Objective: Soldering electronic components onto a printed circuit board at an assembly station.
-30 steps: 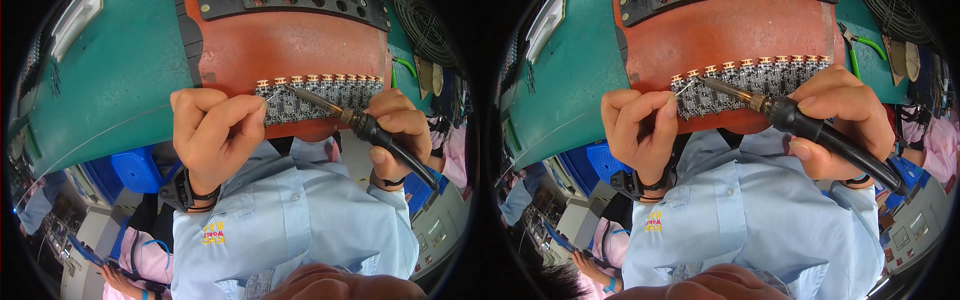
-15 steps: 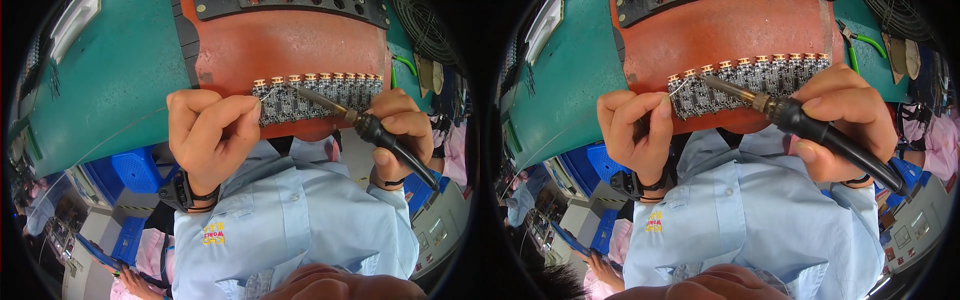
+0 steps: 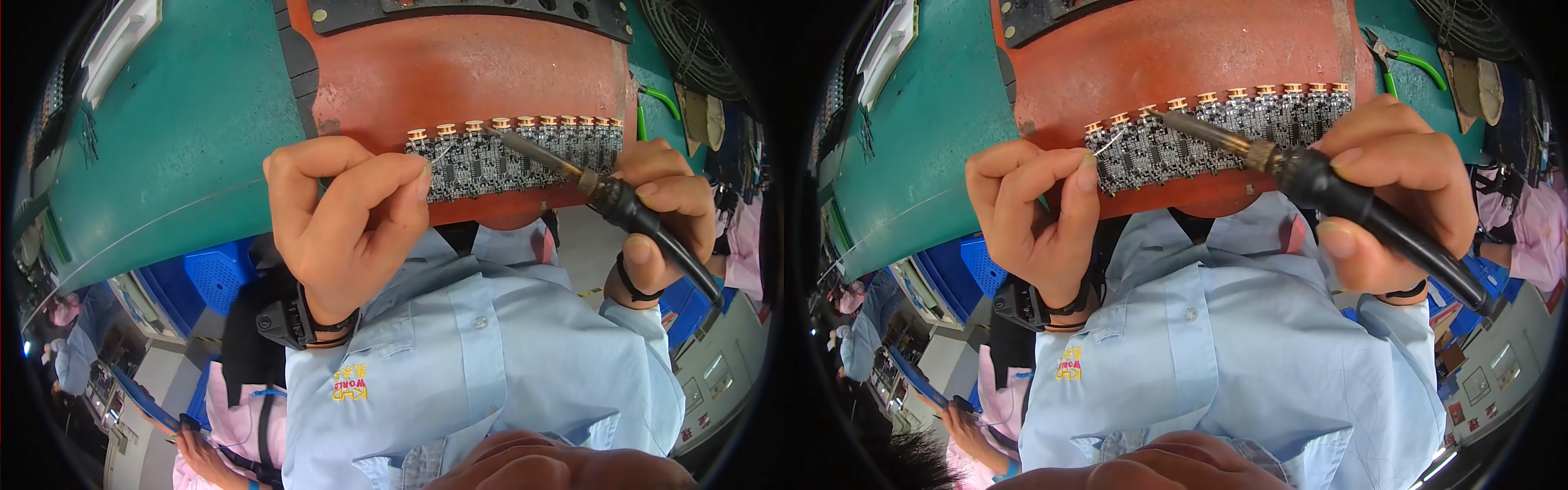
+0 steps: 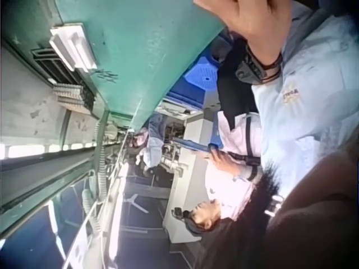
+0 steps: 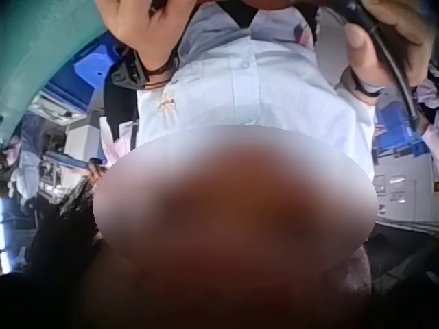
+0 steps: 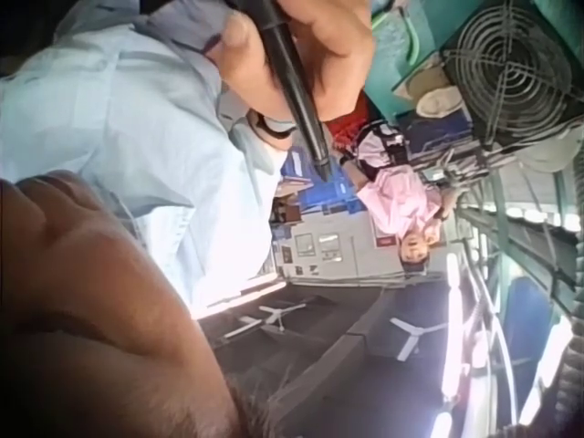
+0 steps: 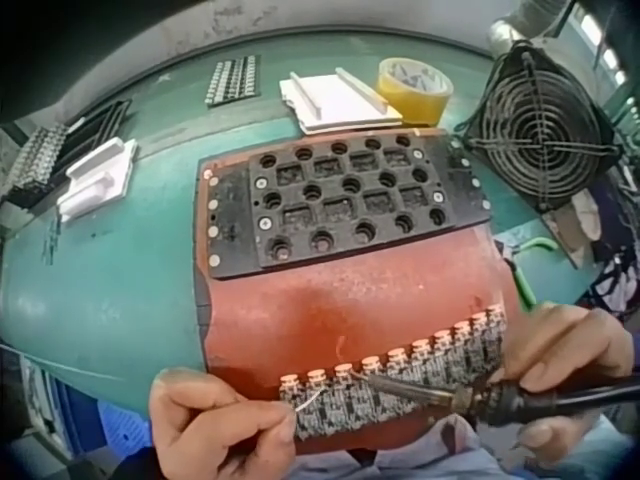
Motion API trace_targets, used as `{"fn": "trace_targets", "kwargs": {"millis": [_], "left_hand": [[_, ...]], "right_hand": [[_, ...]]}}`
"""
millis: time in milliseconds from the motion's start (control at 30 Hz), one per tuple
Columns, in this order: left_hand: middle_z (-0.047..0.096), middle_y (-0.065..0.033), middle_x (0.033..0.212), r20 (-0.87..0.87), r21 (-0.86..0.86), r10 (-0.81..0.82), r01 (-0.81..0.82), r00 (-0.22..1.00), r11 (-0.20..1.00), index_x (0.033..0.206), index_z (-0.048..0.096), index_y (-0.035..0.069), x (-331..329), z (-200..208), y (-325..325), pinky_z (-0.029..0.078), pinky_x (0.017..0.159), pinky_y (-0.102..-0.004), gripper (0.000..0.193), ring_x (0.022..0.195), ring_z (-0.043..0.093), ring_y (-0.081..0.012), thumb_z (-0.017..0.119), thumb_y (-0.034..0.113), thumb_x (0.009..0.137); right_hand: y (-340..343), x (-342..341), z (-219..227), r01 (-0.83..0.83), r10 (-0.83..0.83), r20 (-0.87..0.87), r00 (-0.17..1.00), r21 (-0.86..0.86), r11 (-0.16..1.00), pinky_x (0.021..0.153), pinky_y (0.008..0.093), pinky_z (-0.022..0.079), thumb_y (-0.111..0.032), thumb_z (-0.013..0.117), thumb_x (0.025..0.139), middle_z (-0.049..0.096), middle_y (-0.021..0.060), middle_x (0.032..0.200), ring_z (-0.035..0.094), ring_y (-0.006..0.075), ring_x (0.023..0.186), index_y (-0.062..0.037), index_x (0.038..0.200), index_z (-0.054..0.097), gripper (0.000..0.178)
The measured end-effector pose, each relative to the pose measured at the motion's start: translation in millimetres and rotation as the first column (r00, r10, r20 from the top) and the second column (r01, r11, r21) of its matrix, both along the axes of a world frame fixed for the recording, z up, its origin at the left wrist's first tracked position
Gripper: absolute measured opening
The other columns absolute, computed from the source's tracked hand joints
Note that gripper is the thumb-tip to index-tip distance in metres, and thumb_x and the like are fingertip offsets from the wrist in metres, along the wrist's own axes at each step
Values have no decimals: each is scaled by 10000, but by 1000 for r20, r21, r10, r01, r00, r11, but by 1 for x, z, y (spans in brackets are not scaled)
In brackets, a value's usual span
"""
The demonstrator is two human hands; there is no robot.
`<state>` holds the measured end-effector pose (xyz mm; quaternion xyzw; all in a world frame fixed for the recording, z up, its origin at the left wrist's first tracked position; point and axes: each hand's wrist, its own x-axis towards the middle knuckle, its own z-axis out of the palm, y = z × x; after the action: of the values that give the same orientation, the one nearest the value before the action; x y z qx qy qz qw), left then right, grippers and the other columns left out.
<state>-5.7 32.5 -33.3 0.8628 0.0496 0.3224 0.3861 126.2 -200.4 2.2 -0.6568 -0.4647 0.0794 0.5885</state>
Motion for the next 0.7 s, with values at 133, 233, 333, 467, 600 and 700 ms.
{"fn": "trace_targets", "kwargs": {"millis": [133, 233, 333, 467, 600, 700], "left_hand": [[536, -33, 802, 7, 26, -43, 43, 999, 999, 806, 688, 80, 5, 3, -4, 381, 571, -269, 252, 711, 493, -179, 740, -27, 584], [540, -32, 805, -2, 1, -32, 32, 999, 999, 800, 690, 87, 5, 0, -7, 377, 585, -271, 257, 726, 492, -186, 736, -26, 574], [540, -33, 806, -14, 8, -27, 27, 1000, 1000, 801, 689, 83, 6, 2, -7, 377, 583, -270, 260, 734, 493, -187, 733, -29, 570], [539, -35, 809, -9, 7, -10, 10, 1000, 1000, 802, 689, 78, 6, 0, -8, 378, 582, -269, 264, 735, 495, -186, 730, -33, 566], [537, -37, 813, -15, -6, -10, 10, 1000, 1000, 805, 689, 73, 6, 0, -9, 382, 582, -270, 265, 734, 495, -184, 729, -35, 566], [537, -38, 815, -19, -12, -9, 9, 1000, 1000, 807, 689, 71, 5, 1, -9, 384, 583, -271, 265, 733, 495, -183, 729, -36, 568]], "right_hand": [[1, -3, 1, 30, -30, -24, 999, 18, 999, 613, 294, 427, -191, 723, 738, 591, 199, 804, 559, 217, 674, 46, 928, 531, 359], [2, -2, -2, 5, -4, -14, 1000, 15, 1000, 612, 295, 428, -191, 721, 737, 591, 197, 794, 560, 216, 670, 45, 925, 532, 356], [1, -2, -1, 0, 0, -2, 1000, -3, 1000, 613, 294, 430, -188, 720, 735, 592, 197, 792, 562, 214, 670, 43, 924, 533, 352], [1, -1, -1, -10, 10, 11, 1000, -24, 1000, 619, 294, 434, -179, 718, 732, 595, 200, 800, 566, 213, 675, 42, 927, 536, 347], [1, 0, -1, -19, 20, 19, 1000, -34, 999, 629, 295, 440, -164, 718, 728, 599, 203, 807, 572, 213, 678, 44, 933, 538, 343], [1, -1, 1, -27, 27, 12, 1000, -37, 999, 634, 294, 444, -153, 718, 727, 601, 205, 811, 575, 213, 680, 46, 938, 539, 340]]}}
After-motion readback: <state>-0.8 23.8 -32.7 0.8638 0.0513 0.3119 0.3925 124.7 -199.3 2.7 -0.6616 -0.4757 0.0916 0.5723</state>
